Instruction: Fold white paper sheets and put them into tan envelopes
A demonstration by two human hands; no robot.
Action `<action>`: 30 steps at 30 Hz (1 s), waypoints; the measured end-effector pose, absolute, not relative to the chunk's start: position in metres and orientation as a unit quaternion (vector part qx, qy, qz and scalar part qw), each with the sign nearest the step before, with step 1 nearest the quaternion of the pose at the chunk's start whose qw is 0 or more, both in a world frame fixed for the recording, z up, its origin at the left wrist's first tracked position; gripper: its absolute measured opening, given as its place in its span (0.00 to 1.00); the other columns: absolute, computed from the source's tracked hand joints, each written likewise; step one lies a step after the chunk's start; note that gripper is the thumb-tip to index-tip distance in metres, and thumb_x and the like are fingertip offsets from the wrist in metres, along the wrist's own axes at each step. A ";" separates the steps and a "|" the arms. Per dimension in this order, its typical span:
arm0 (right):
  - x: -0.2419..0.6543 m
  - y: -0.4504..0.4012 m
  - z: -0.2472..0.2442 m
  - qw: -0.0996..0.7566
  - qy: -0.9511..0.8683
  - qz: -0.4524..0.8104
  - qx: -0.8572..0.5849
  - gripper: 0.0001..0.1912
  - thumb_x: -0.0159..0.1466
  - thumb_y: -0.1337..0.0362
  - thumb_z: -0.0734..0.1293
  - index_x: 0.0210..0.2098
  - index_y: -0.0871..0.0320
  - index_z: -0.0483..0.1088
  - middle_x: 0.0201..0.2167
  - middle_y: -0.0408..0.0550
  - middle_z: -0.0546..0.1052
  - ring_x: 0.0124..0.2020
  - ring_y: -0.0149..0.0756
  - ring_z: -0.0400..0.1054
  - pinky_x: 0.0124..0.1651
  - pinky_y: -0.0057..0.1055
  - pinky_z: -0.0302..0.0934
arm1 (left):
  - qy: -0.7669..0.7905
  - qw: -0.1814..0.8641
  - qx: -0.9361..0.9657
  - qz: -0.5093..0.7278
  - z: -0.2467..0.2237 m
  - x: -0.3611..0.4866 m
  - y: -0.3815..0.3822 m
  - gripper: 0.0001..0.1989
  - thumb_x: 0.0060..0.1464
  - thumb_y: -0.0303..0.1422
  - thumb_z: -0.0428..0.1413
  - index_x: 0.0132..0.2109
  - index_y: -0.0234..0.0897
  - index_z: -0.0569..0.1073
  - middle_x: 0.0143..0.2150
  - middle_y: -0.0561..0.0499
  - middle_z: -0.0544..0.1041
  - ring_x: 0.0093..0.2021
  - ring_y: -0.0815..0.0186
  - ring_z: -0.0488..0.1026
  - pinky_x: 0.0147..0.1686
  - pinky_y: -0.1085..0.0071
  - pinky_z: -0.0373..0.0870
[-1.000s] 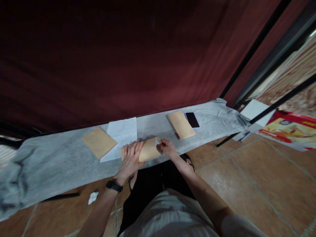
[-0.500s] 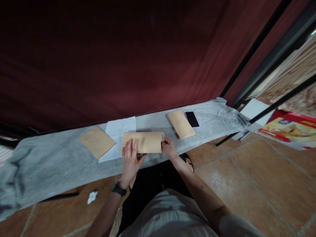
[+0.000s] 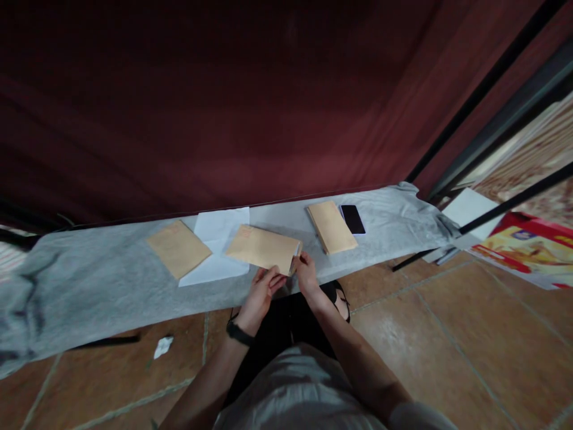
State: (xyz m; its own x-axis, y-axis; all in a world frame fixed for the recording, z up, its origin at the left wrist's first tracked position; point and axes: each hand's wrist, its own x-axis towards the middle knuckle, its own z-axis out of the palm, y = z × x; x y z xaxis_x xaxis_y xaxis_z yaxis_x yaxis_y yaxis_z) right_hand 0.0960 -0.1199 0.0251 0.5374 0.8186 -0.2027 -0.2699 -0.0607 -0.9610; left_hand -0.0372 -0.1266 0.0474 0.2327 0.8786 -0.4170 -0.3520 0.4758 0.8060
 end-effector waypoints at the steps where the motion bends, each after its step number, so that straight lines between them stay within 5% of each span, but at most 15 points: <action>1: 0.096 -0.121 0.025 0.647 -0.231 0.425 -0.590 0.14 0.53 0.54 0.65 0.33 0.57 0.69 0.30 0.45 0.77 0.32 0.34 0.70 0.35 0.28 0.65 | 0.458 0.728 0.281 0.427 0.049 -0.031 -0.124 0.15 0.48 0.34 0.66 0.40 0.39 0.70 0.39 0.50 0.81 0.40 0.62 0.81 0.45 0.62 0.78; 7: 0.113 -0.127 0.021 0.632 -0.250 0.468 -0.566 0.18 0.52 0.53 0.68 0.39 0.56 0.69 0.34 0.45 0.78 0.32 0.35 0.72 0.35 0.30 0.68 | 0.501 0.675 0.355 0.409 0.053 -0.020 -0.091 0.14 0.46 0.29 0.62 0.42 0.37 0.72 0.36 0.51 0.80 0.35 0.65 0.79 0.34 0.71 0.76; 13: 0.125 -0.126 0.011 0.601 -0.244 0.446 -0.617 0.17 0.56 0.51 0.67 0.38 0.55 0.68 0.26 0.41 0.72 0.26 0.35 0.69 0.31 0.35 0.70 | 0.557 0.594 0.473 0.337 0.049 -0.026 -0.055 0.18 0.46 0.26 0.59 0.47 0.37 0.71 0.34 0.51 0.79 0.32 0.66 0.77 0.27 0.75 0.72; 18: 0.139 -0.132 0.008 0.533 -0.386 0.306 -0.688 0.16 0.65 0.57 0.62 0.49 0.57 0.69 0.38 0.49 0.76 0.35 0.39 0.72 0.40 0.37 0.71 | 0.577 0.553 0.522 0.297 0.039 -0.031 -0.041 0.20 0.46 0.23 0.55 0.50 0.35 0.72 0.28 0.53 0.77 0.24 0.69 0.72 0.23 0.76 0.66; 23: 0.156 -0.131 0.015 0.403 -0.578 0.158 -0.692 0.16 0.68 0.67 0.59 0.50 0.56 0.75 0.49 0.55 0.77 0.52 0.43 0.70 0.59 0.43 0.64 | 0.590 0.497 0.582 0.258 0.034 -0.035 -0.029 0.21 0.47 0.23 0.54 0.51 0.35 0.74 0.33 0.49 0.80 0.32 0.62 0.76 0.33 0.70 0.72; 27: 0.161 -0.129 0.012 0.376 -0.670 0.161 -0.619 0.17 0.68 0.69 0.60 0.52 0.53 0.75 0.56 0.51 0.76 0.60 0.42 0.66 0.64 0.45 0.59 | 0.616 0.422 0.621 0.236 0.034 -0.040 -0.024 0.24 0.49 0.24 0.54 0.56 0.36 0.72 0.38 0.46 0.80 0.42 0.55 0.78 0.46 0.62 0.72; 30: 0.160 -0.130 0.006 0.365 -0.692 0.154 -0.603 0.17 0.69 0.68 0.60 0.53 0.53 0.75 0.56 0.50 0.76 0.59 0.41 0.67 0.65 0.44 0.58 | 0.608 0.262 0.713 0.230 0.033 -0.038 -0.026 0.24 0.56 0.27 0.52 0.60 0.35 0.70 0.47 0.40 0.79 0.50 0.53 0.76 0.52 0.59 0.70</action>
State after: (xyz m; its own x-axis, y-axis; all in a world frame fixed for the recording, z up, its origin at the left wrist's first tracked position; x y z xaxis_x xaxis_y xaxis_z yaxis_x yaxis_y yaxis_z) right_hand 0.1599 -0.1299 0.0060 -0.0060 0.9475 0.3197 0.7221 0.2253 -0.6540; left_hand -0.0377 -0.0263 0.0331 0.1544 0.9880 0.0095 0.7461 -0.1229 0.6544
